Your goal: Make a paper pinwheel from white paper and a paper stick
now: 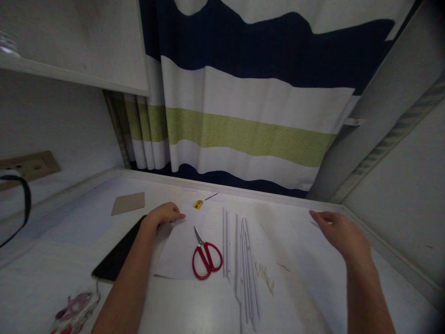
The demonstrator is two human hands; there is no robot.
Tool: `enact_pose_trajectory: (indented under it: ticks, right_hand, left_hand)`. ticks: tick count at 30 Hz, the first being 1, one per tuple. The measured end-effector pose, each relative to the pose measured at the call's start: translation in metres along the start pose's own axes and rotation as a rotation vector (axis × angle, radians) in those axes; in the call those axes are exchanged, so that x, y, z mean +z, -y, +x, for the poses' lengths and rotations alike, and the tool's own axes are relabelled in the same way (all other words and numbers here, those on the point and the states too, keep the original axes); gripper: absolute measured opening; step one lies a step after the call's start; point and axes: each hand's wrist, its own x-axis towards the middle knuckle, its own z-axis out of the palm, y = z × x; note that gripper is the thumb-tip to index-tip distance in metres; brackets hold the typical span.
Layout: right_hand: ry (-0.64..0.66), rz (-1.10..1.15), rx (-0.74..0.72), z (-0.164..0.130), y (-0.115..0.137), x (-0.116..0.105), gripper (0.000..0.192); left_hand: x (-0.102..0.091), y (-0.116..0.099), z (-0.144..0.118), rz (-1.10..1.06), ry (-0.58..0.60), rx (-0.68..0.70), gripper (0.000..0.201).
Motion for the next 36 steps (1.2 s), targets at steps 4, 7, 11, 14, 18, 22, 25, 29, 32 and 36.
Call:
enact_pose_trajectory:
  ticks: [4,7,11,14,18,22,25,29,32,36]
  right_hand:
    - [-0.037,0.061,-0.082,-0.010,0.013,-0.002,0.046]
    - [-0.045,0.132,-0.131,-0.016,0.019,-0.005,0.045]
    - [-0.008,0.297,-0.230,-0.024,0.031,-0.006,0.045]
    - [0.090,0.495,-0.351,-0.035,0.046,-0.006,0.048]
    - [0.232,0.755,-0.505,-0.053,0.068,0.000,0.054]
    - [0.289,0.969,-0.575,-0.068,0.088,0.009,0.050]
    - [0.211,1.068,-0.548,-0.074,0.098,0.013,0.047]
    - [-0.028,1.094,-0.486,-0.083,0.104,0.013,0.043]
    - [-0.194,1.047,-0.541,-0.093,0.104,0.011,0.035]
    - [-0.288,0.940,-0.766,-0.102,0.103,0.009,0.038]
  left_hand:
    - [-0.009,-0.009,-0.008,-0.016,-0.128,0.087,0.028]
    - [-0.025,-0.013,-0.032,-0.070,-0.320,0.142,0.019]
    - [-0.041,-0.022,-0.078,-0.218,-0.545,0.248,0.021]
    - [-0.042,-0.038,-0.105,-0.386,-0.518,0.366,0.024]
    - [-0.032,-0.064,-0.117,-0.727,-0.225,0.556,0.019]
    - [-0.012,-0.087,-0.108,-0.913,-0.057,0.664,0.021]
    - [0.003,-0.100,-0.103,-0.957,0.020,0.695,0.028]
    - [0.015,-0.110,-0.103,-1.015,0.048,0.719,0.029]
    - [0.017,-0.111,-0.101,-1.074,0.019,0.725,0.027]
    - [0.019,-0.109,-0.098,-1.148,0.007,0.718,0.029]
